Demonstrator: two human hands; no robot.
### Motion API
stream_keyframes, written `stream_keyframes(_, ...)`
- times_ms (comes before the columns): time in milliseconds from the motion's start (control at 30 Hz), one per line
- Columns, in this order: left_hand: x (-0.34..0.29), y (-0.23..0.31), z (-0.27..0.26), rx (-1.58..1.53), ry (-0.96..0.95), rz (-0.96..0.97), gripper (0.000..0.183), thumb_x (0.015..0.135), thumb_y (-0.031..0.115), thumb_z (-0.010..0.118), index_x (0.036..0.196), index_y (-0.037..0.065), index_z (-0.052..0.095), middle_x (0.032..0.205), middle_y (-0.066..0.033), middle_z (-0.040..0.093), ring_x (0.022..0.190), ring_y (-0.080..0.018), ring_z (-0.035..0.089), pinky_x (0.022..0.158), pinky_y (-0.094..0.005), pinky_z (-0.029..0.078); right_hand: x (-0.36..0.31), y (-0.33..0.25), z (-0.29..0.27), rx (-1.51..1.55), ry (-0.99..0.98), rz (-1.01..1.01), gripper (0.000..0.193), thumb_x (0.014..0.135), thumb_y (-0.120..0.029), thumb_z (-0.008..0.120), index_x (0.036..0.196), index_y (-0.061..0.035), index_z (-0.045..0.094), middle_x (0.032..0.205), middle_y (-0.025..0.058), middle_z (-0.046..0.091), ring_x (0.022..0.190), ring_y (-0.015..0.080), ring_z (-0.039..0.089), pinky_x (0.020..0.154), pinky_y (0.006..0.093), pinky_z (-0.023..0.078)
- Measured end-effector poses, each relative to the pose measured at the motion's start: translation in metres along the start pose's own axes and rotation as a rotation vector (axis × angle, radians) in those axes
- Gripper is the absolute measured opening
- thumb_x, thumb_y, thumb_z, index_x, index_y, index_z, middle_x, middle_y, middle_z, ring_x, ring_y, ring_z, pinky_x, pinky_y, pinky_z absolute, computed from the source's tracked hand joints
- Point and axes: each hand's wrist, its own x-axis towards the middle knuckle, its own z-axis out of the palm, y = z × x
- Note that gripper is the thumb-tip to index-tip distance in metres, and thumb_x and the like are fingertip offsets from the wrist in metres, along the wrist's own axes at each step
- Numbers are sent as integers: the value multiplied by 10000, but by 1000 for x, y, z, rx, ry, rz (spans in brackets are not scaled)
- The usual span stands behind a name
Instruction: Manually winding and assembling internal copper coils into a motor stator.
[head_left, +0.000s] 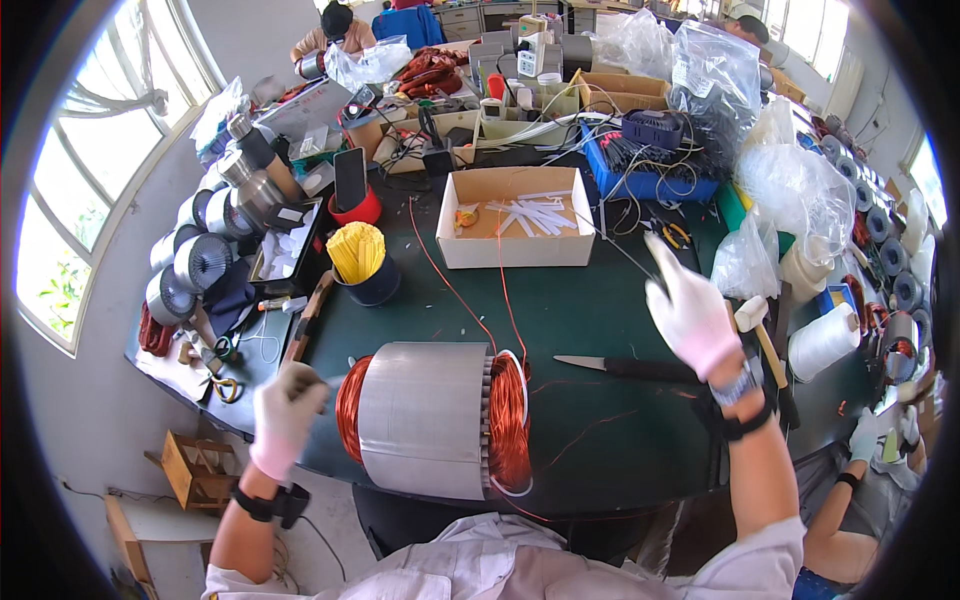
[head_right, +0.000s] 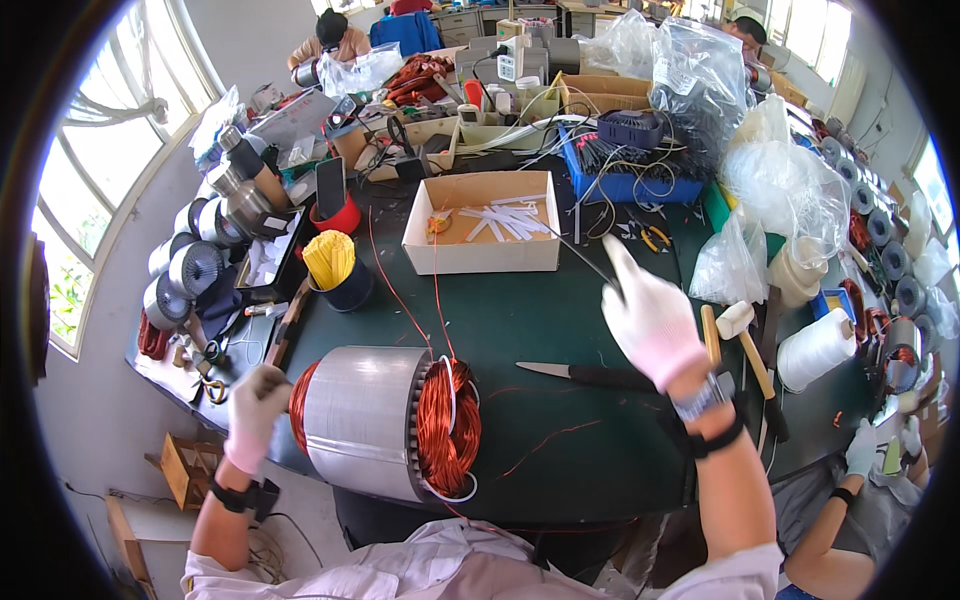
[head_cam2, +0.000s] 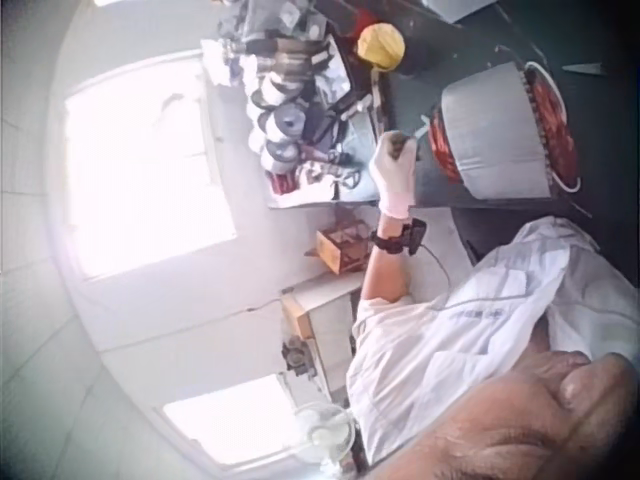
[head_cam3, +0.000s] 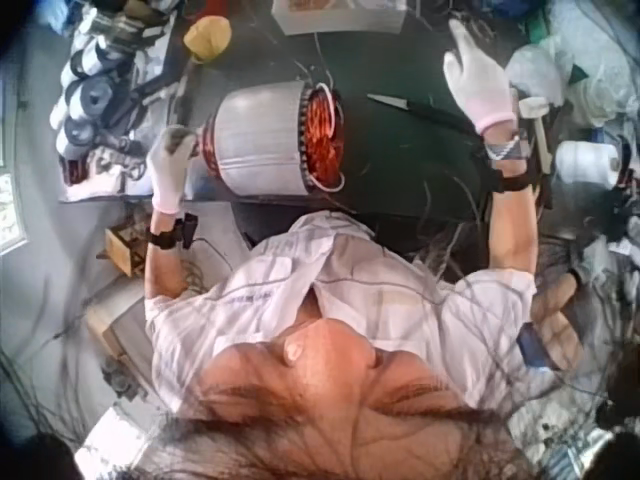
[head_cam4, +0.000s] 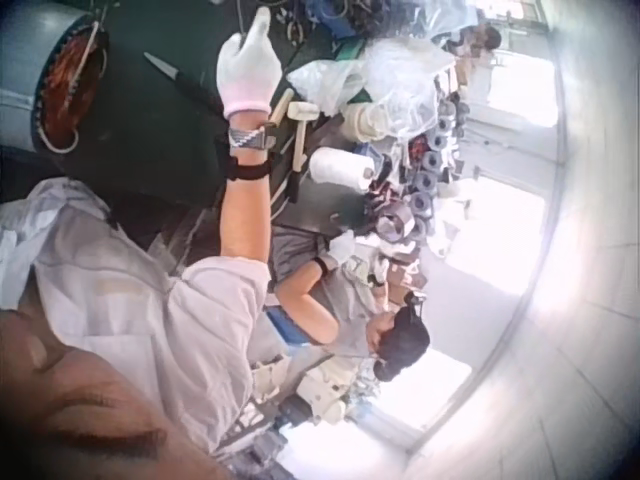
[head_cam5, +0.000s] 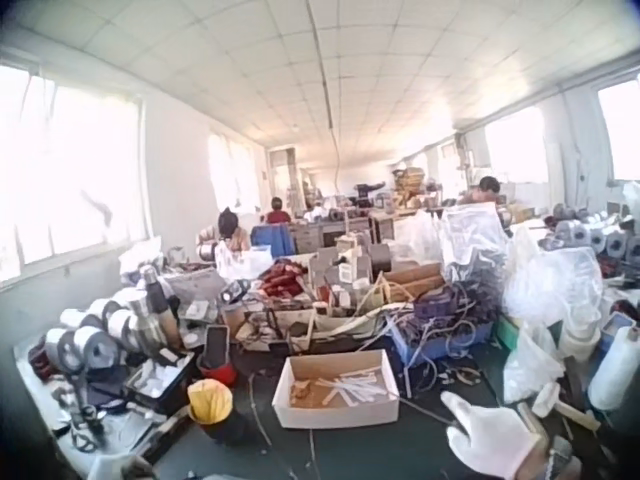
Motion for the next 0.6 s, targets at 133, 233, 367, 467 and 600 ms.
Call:
stream_keyframes(133,71,29,-2,-56,4,50,77,951,60,670,915,-7,660,686,8,607,551,-41,526,515,-227,402,-95,16,-21,49,35,156,383,958,-93,591,1325,-1,648,1237,245,707,1143,414,687,999,446,551)
stream_keyframes(233,137,65,44,55,-115,310,90,952,88,670,931,0,664,651,25,574,545,-32,504,490,-248,386,-151,7,-26,-5,10,288,343,932,-131,628,1262,-53,680,1108,208,725,998,411,712,889,470,583)
stream_keyframes(367,202,102,109,-52,-230,273,118,990,101,675,984,-17,673,701,-10,631,574,-61,557,505,-256,426,-177,-2,-7,-20,-65,380,320,951,-191,647,1258,-106,666,1054,177,708,925,424,703,835,507,579)
stream_keyframes(467,235,76,128,-32,-218,470,344,995,115,671,1296,-44,624,921,-113,728,667,-146,668,599,-313,528,-180,-8,-5,-119,-138,404,335,953,-229,680,1251,-79,658,1052,180,684,992,401,680,856,500,567)
stream_keyframes(600,173,93,108,-150,-384,239,427,1003,148,620,1394,-16,576,881,-62,693,670,-112,646,579,-267,485,-204,18,-40,-292,64,296,312,930,-215,697,1197,-59,660,1018,161,658,987,372,637,860,482,542)
